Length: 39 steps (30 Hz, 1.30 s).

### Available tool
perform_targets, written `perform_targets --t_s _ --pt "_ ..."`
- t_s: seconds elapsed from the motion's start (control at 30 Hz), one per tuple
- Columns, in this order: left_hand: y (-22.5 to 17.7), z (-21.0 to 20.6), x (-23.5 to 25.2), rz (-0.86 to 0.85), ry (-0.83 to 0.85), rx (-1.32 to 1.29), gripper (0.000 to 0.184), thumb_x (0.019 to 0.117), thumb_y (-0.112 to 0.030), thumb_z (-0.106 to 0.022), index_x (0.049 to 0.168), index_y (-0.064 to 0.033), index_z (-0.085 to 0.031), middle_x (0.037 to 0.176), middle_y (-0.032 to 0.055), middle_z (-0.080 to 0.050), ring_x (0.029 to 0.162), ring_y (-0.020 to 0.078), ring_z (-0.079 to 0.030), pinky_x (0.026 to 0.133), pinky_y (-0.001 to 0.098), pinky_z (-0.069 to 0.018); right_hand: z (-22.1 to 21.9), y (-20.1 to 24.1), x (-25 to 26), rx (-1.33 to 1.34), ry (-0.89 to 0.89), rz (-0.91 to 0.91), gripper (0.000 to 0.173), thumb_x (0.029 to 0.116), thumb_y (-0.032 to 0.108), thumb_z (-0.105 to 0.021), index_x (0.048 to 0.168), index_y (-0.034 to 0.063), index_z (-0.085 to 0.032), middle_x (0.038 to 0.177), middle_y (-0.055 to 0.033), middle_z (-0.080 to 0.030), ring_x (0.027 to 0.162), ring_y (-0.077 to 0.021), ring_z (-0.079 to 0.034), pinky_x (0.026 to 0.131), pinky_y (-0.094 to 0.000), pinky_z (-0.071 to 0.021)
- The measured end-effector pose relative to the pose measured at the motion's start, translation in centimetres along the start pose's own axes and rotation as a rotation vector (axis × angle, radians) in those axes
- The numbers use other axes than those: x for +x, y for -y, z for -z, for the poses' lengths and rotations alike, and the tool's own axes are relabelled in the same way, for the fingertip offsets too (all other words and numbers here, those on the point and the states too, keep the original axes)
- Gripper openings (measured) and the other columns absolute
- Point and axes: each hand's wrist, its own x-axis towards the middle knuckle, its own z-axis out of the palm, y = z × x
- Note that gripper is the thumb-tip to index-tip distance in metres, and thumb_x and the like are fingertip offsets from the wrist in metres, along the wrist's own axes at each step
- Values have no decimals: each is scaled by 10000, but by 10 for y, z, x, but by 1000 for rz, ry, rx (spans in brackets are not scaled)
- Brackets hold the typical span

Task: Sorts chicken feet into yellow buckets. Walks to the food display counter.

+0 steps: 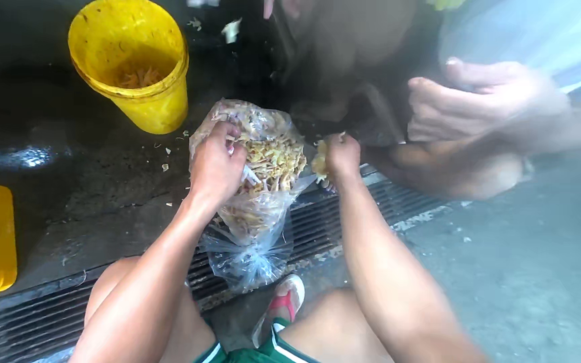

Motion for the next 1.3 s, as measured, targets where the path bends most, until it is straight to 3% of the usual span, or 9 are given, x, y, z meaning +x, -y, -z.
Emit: perform_targets --t_s 0.17,0.27,0.43,0.6,0.8,0.97,1.07,1.17,1.3 --pt "-1 3 0 5 41 16 295 979 -219 -589 1269 -185 -629 800 51 -638 670 212 -623 602 451 -536 -12 -16 8 -219 143 47 595 1015 477 -573 1492 127 -518 1330 -262 -621 1179 -468 -617 970 -718 -463" --pt "2 10 4 37 41 13 273 983 -235 -590 1247 -184 -640 812 55 -659 693 224 -643 618 470 -543 -9 -20 -30 -256 270 62 514 1054 394 -519 1483 112 -495 1156 -229 -675 803 -367 -693 710 -582 -582" --pt "9 18 18 58 93 72 261 987 -256 -614 1229 -163 -633 850 78 -671 749 259 -670 666 508 -566 0 -22 -94 -226 397 108 338 1063 250 -515 1342 97 -628 1130 -88 -729 817 -166 -753 758 -375 -659" --pt "28 33 34 68 238 334 236 994 -288 -591 1112 -100 -670 970 130 -697 915 323 -701 767 585 -579 -18 6 -122 -212 549 245 381 1046 316 -535 1369 134 -621 1145 -48 -735 921 -147 -742 825 -391 -635" --pt "30 49 23 238 287 426 208 974 -279 -628 991 -82 -690 891 155 -690 820 350 -686 682 595 -557 -36 20 -131 -150 580 473 415 1021 366 -517 1330 134 -669 1306 -65 -685 1209 -181 -643 1051 -450 -513" --pt "32 99 22 239 -257 -16 293 1049 -289 -570 1171 -49 -684 922 109 -710 772 232 -688 721 459 -590 -34 15 -147 -177 684 377 415 1030 322 -535 1379 123 -638 1348 -101 -660 1235 -230 -636 1065 -478 -508" --pt "26 125 22 260 -522 -440 645 1022 -550 -566 1526 -170 -435 1146 77 -718 757 188 -705 650 372 -614 -19 11 -174 -238 845 242 401 1040 286 -538 1386 103 -626 1307 -114 -679 1178 -246 -668 1046 -504 -520" --pt "37 120 9 396 -381 -303 576 1023 -520 -572 1442 -126 -545 1114 130 -725 811 257 -719 700 469 -621 -18 1 -204 -171 943 186 368 1049 262 -538 1361 97 -640 1246 -89 -710 1109 -196 -700 1012 -444 -556" --pt "34 109 -31 485 145 -45 513 1002 -375 -612 1444 -117 -576 1180 81 -732 1056 194 -713 959 456 -580 1 6 -243 -46 960 65 338 1049 213 -524 1337 79 -640 1155 -57 -745 996 -156 -735 937 -393 -604"
